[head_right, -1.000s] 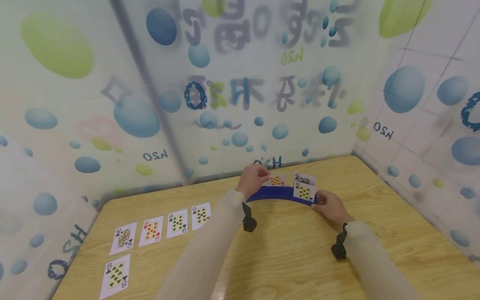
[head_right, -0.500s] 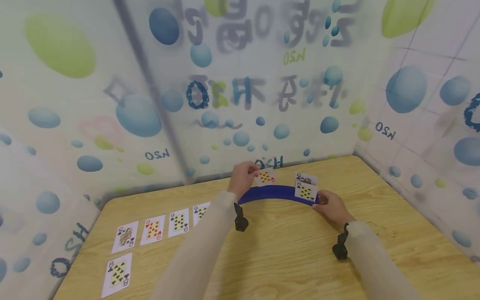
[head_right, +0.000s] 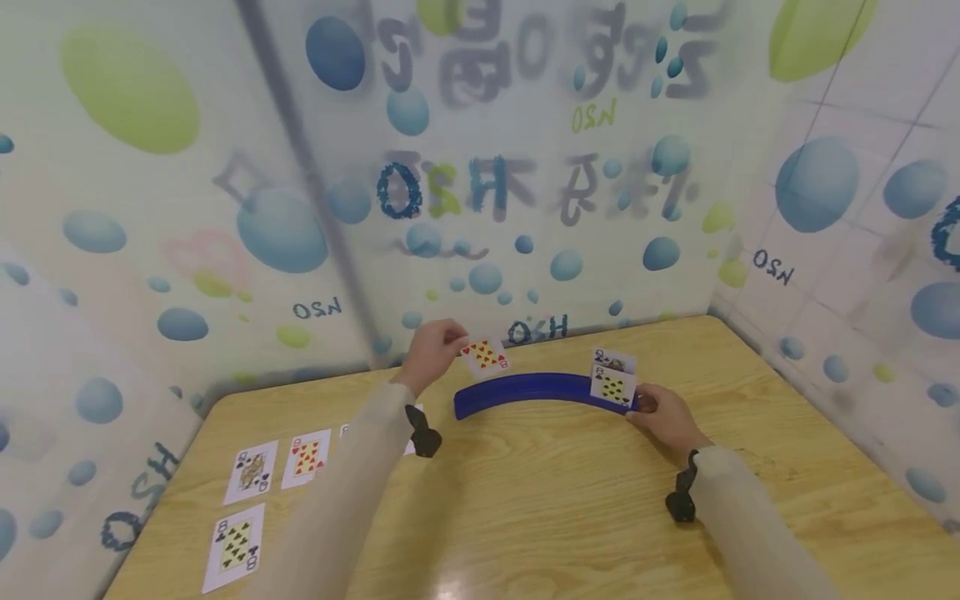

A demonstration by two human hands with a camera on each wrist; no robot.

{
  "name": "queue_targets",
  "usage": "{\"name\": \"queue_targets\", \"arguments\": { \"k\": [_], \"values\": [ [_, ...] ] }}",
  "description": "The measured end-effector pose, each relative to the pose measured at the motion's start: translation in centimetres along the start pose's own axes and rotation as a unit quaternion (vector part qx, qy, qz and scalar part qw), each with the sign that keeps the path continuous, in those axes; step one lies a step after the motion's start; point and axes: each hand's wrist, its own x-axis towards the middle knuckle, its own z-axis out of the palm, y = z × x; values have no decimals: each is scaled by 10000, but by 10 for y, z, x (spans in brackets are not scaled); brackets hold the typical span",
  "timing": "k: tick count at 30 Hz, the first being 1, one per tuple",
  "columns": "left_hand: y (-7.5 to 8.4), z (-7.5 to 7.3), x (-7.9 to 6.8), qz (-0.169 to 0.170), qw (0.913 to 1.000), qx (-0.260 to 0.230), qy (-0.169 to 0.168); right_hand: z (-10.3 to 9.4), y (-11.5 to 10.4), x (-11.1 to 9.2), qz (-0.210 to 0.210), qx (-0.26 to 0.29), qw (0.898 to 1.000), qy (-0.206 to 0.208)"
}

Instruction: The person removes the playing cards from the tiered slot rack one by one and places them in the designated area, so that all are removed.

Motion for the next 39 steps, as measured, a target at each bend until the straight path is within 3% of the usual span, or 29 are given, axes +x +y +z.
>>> {"name": "queue_targets", "arguments": {
  "k": [6,10,21,28,34,39],
  "values": [
    [-23,-31,-10,18,9998,-15,-214,1,2,-1,35,41,10000,17],
    [-33,-49,-19,130,9990,231,-355,3,5,-1,26,63,10000,30],
    [-33,-99,-56,76,9916,954,-866,4,2,-1,39,86,10000,10],
    [-35,-119,-78,2,9886,1017,-1108,3,3,-1,-23,-5,10000,41],
    [-49,-133,-100,17,9874,1041,-1188,3,3,0,4,17,10000,50],
    [-62,-142,-120,-290,9842,1094,-1364,2,4,1,-7,4,10000,45]
  ]
}}
